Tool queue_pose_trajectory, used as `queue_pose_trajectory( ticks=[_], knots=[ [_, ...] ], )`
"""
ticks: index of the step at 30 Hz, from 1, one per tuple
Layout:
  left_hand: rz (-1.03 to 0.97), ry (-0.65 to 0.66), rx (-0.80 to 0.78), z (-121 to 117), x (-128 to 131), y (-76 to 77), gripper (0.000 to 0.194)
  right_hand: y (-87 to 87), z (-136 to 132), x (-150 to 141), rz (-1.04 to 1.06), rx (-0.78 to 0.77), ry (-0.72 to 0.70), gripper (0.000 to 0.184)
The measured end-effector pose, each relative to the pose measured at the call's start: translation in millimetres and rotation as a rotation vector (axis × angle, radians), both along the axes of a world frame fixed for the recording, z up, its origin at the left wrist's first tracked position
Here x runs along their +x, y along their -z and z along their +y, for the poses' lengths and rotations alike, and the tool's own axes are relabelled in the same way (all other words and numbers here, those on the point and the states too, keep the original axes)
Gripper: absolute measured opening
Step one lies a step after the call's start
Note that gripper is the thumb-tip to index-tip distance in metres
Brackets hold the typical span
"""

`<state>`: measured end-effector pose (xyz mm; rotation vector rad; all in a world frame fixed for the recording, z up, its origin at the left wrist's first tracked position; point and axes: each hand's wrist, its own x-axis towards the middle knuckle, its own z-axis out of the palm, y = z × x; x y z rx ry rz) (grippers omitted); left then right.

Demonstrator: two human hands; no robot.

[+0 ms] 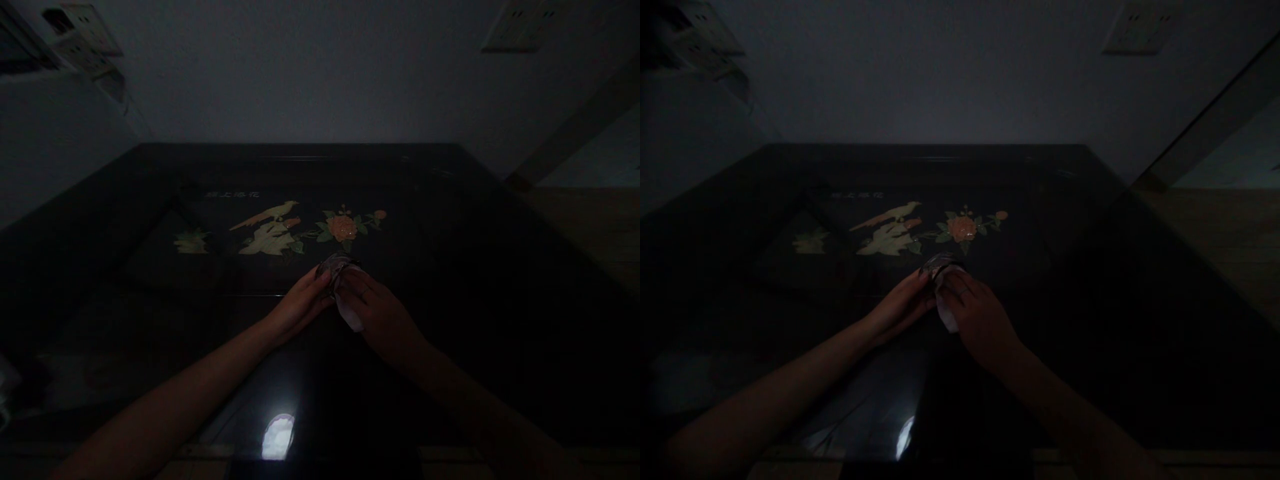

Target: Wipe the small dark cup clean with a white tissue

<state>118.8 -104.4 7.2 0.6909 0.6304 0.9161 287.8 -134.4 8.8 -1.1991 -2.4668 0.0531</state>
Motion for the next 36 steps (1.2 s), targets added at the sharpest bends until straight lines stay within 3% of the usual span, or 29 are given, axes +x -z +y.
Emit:
queue_pose_trajectory(
  ticks=[4,8,18,20,24,28,32,36],
  knots=[
    [0.001,-0.009,-0.001,1,1,0.7,0.032,0.0,-1,0,-0.002,-0.044,0.002,0.044],
    [0.016,-0.009,-0.006,1,-1,3.6,0.034,-1.1,-2,0,0.139,-0.159,-0.04,0.049],
    [0.029,-0.015,-0.019,1,-2,0.8,0.034,-12.6,-9,-2,0.646,-0.687,-0.013,0.04],
    [0.028,-0.017,-0.026,1,-2,1.5,0.034,-8.9,-11,-2,0.639,-0.649,0.007,0.045],
    [0.017,-0.018,-0.014,1,-3,2.4,0.031,1.1,-11,-6,0.457,-0.375,-0.042,0.055],
    [0.01,-0.024,-0.014,2,-2,3.5,0.032,2.7,-5,-8,0.217,-0.186,-0.062,0.051],
    [0.006,-0.001,0.004,3,-2,5.3,0.035,-1.3,-1,-4,-0.014,-0.063,-0.036,0.044],
    [-0.002,0.013,0.022,2,-2,5.8,0.033,-3.4,-1,0,-0.119,0.004,0.009,0.046]
  ],
)
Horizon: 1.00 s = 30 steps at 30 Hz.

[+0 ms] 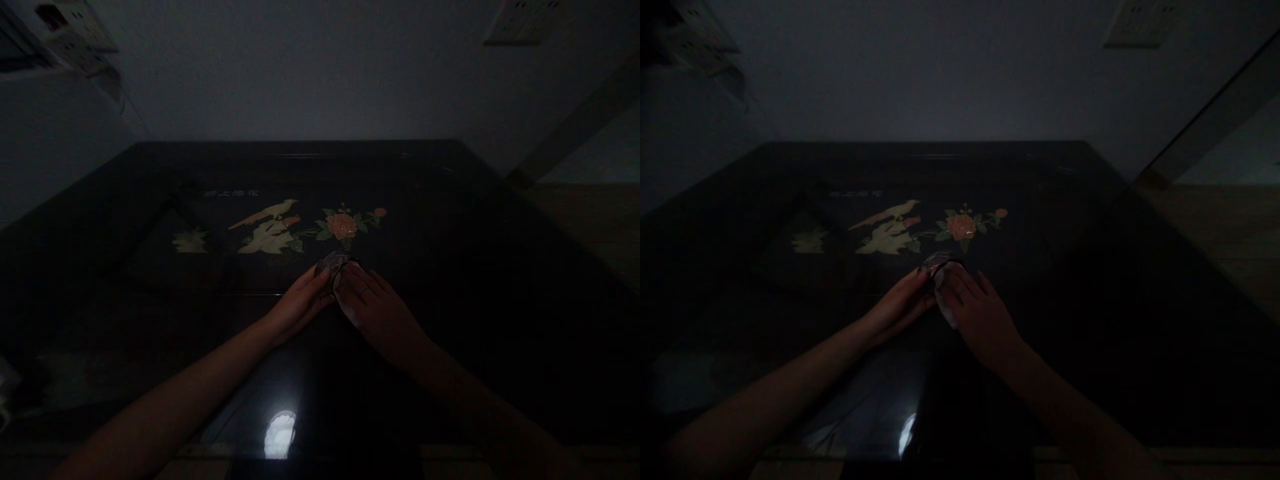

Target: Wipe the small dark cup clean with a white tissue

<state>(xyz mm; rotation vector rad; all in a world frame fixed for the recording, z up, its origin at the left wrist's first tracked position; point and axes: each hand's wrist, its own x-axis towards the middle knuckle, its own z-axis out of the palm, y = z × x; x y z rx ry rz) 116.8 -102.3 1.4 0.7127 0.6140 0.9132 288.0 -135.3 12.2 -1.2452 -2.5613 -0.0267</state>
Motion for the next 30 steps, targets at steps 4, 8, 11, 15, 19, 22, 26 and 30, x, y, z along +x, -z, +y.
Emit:
queue_pose_trajectory(
  ticks=[4,8,11,15,19,22,26,30],
  knots=[
    [-0.003,-0.001,0.002,-0.7,-0.5,-0.8,0.031,0.7,-1.7,0.5,-0.035,0.022,0.003,0.046],
    [-0.005,-0.004,-0.007,-0.4,0.1,-1.7,0.032,1.7,-1.4,-0.7,-0.018,0.003,0.0,0.045],
    [0.003,-0.016,-0.025,-0.2,0.4,-2.3,0.033,1.7,-0.6,-1.9,0.061,-0.049,-0.031,0.043],
    [-0.003,-0.02,-0.033,-0.4,0.1,-3.4,0.035,0.1,-1.8,-3.0,0.267,-0.192,-0.063,0.043],
    [0.016,-0.035,-0.033,-0.7,0.0,-4.0,0.032,-3.2,-3.4,-2.3,0.52,-0.409,-0.055,0.039],
    [0.028,-0.033,-0.021,-1.0,0.4,-4.2,0.032,-6.5,-3.3,-0.8,0.704,-0.613,-0.026,0.041],
    [0.025,-0.031,-0.02,-1.6,0.8,-4.6,0.034,-6.9,-5.5,-1.5,0.816,-0.78,0.046,0.051],
    [0.019,-0.027,-0.02,-1.6,0.1,-4.5,0.033,-0.3,-8.8,-4.9,0.752,-0.589,0.022,0.049]
  ],
)
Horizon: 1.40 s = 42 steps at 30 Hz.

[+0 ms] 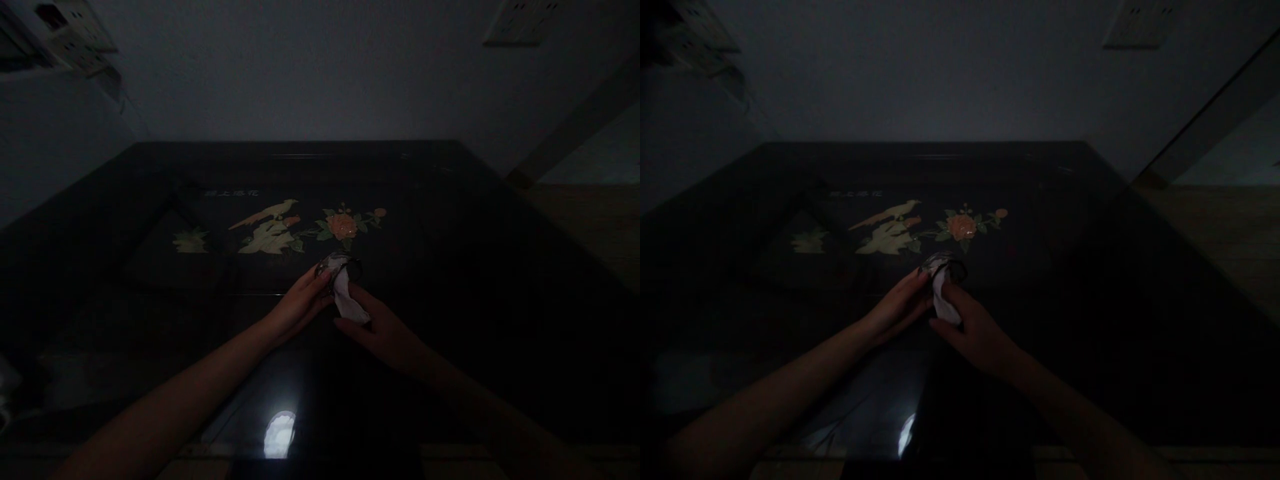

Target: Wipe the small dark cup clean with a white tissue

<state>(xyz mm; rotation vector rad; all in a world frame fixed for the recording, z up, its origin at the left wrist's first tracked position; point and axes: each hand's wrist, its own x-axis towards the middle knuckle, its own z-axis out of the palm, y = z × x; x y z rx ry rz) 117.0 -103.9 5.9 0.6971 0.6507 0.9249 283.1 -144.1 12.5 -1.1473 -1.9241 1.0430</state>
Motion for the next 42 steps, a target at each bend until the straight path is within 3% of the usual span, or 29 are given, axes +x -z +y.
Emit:
queue_pose_trajectory(
  ticks=[6,13,18,25,33,37,42],
  knots=[
    [-0.013,0.004,-0.001,1,-1,4.5,0.031,1.2,7,2,-0.401,0.387,-0.067,0.044],
    [-0.015,0.016,0.008,2,0,5.6,0.033,0.3,11,5,-0.652,0.575,-0.028,0.039],
    [0.01,0.016,0.008,1,0,4.2,0.033,-5.2,9,4,-0.529,0.485,-0.043,0.041],
    [0.011,0.03,0.038,0,-2,1.2,0.052,-7.4,6,3,-0.127,0.193,-0.063,0.032],
    [0.029,0.088,0.124,-6,-2,-9.0,0.078,-20.4,5,3,0.106,-0.083,0.06,0.032],
    [0.078,0.172,0.179,-8,-4,-11.5,0.097,-24.4,7,7,0.071,-0.068,0.08,0.023],
    [0.145,0.211,0.199,-7,-3,-8.3,0.112,-25.4,10,16,-0.066,0.12,0.0,0.026]
  ],
)
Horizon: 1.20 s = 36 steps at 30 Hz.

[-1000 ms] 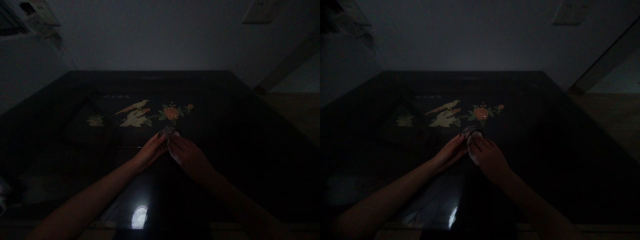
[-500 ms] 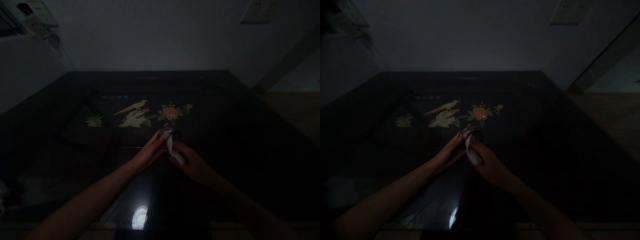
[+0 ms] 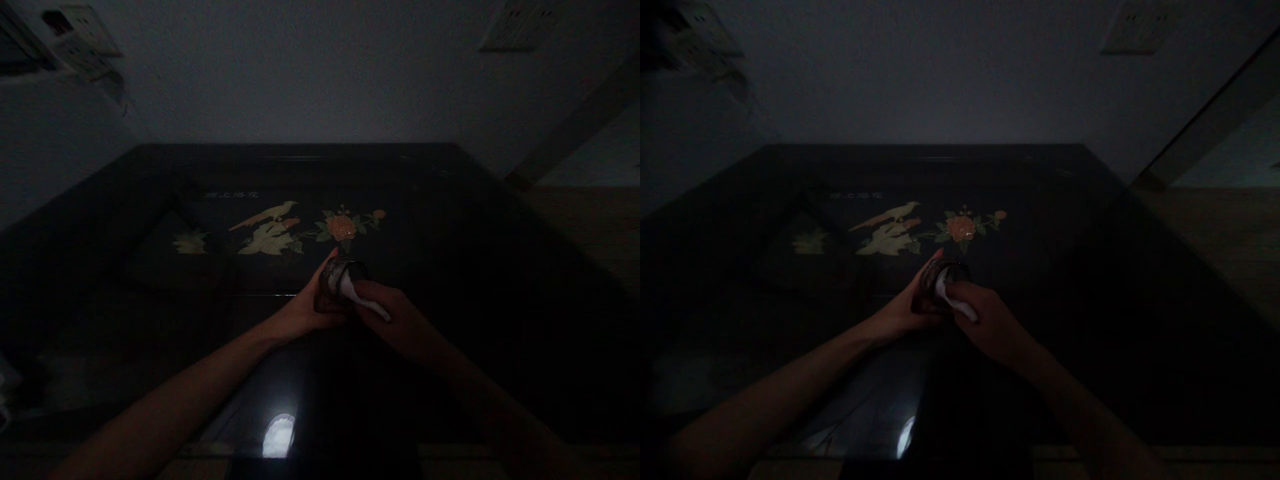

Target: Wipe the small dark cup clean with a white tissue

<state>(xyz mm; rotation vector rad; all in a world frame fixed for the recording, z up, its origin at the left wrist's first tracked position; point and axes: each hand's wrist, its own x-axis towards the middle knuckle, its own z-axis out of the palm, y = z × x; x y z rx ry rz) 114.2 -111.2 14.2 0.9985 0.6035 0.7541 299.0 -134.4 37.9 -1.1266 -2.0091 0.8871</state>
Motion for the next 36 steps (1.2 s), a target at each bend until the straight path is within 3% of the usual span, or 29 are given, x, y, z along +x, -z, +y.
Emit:
queue_pose_trajectory(
  ticks=[6,13,17,24,36],
  knots=[
    [0.047,-0.06,-0.006,1,1,3.1,0.102,-6.1,-1,5,-0.159,0.224,-0.155,0.028],
    [-0.035,-0.198,-0.033,3,3,7.6,0.057,-7.4,0,3,-0.225,0.352,-0.11,0.03],
    [-0.066,-0.173,-0.07,3,3,7.6,0.04,-3.7,-1,0,-0.226,0.354,-0.1,0.032],
    [-0.201,-0.169,-0.171,4,5,13.6,0.05,5.3,0,-4,-0.229,0.468,-0.112,0.039],
    [-0.235,-0.23,-0.229,8,6,8.8,0.039,15.9,4,-3,-0.546,0.534,-0.038,0.04]
  ],
)
